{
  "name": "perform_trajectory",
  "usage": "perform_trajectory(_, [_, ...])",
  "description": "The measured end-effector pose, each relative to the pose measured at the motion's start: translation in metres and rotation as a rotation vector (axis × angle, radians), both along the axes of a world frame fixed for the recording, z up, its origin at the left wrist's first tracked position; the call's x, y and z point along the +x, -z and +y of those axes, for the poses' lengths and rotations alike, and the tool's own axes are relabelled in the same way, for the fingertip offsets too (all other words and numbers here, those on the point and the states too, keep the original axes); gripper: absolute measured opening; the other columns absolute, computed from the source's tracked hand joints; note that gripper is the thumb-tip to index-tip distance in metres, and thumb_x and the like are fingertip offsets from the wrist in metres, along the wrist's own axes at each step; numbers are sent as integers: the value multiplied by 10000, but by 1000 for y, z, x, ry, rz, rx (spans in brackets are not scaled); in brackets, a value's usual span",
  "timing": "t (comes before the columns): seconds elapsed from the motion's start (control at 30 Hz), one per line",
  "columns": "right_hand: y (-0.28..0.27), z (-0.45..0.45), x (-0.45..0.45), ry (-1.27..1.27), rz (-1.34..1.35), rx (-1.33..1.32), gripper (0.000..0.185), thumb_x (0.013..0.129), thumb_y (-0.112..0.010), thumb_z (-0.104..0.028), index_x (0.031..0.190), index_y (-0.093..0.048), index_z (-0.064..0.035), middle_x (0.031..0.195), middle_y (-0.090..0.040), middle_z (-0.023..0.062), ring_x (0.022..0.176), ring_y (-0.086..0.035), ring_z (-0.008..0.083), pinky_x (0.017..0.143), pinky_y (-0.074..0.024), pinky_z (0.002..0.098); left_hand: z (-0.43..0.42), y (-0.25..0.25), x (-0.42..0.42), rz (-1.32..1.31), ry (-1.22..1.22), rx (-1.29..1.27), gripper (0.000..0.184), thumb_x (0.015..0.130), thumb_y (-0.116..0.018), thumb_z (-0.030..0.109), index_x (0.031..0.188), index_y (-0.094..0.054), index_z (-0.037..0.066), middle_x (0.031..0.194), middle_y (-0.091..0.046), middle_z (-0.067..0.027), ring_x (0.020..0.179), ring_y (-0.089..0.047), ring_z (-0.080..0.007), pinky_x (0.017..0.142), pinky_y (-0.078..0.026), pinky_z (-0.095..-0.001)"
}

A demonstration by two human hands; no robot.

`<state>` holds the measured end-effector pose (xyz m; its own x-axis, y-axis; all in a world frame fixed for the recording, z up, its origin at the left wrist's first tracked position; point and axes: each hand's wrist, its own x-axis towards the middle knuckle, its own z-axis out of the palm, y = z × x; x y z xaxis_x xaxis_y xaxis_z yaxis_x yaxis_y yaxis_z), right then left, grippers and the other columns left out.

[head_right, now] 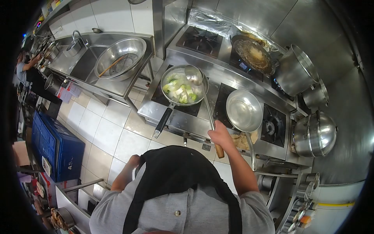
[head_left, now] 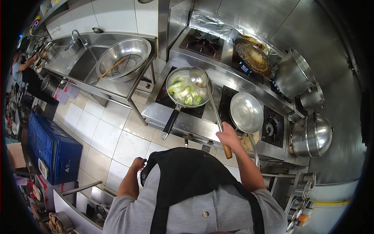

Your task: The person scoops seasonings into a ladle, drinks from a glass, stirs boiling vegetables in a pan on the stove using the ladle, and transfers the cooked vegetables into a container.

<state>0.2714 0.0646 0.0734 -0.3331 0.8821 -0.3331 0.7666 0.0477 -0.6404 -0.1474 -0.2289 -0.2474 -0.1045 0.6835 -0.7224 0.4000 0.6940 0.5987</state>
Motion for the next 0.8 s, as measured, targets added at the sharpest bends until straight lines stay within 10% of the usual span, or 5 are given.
perform_trajectory(0.2, [8,18,-11,64,-198,227,265,756,-580,-76,963,-480,56,897,-608,336,905,-594,509,812,-454,539,22,-45,12,-54,-330,-177,346,929,-597,295,1096,-618,-8,817,-663,-118,592,-654,-222,491,-566,-376])
perform_trajectory(0.43, [32,20,-19,-3,-17,279,241,751,-609,-85,926,-504,44,781,-596,274,775,-647,428,700,-506,494,20,-32,5,-78,-271,-66,308,922,-593,285,1037,-619,0,804,-659,-109,564,-637,-205,456,-539,-351])
perform_trajectory(0.53, [32,11,-26,225,312,-314,165,786,-637,-84,838,-496,-14,687,-502,95,648,-620,200,426,-454,369,12,-27,5,-69,-270,-87,306,923,-589,295,1011,-626,4,785,-659,-101,563,-636,-215,457,-538,-354])
perform_trajectory(0.8, [-8,-10,-15,396,785,-695,163,796,-634,-51,910,-521,-24,729,-494,61,516,-469,146,405,-400,314,-12,35,-16,49,93,316,262,887,-557,214,1042,-700,58,935,-698,-172,909,-677,-315,794,-562,-398])
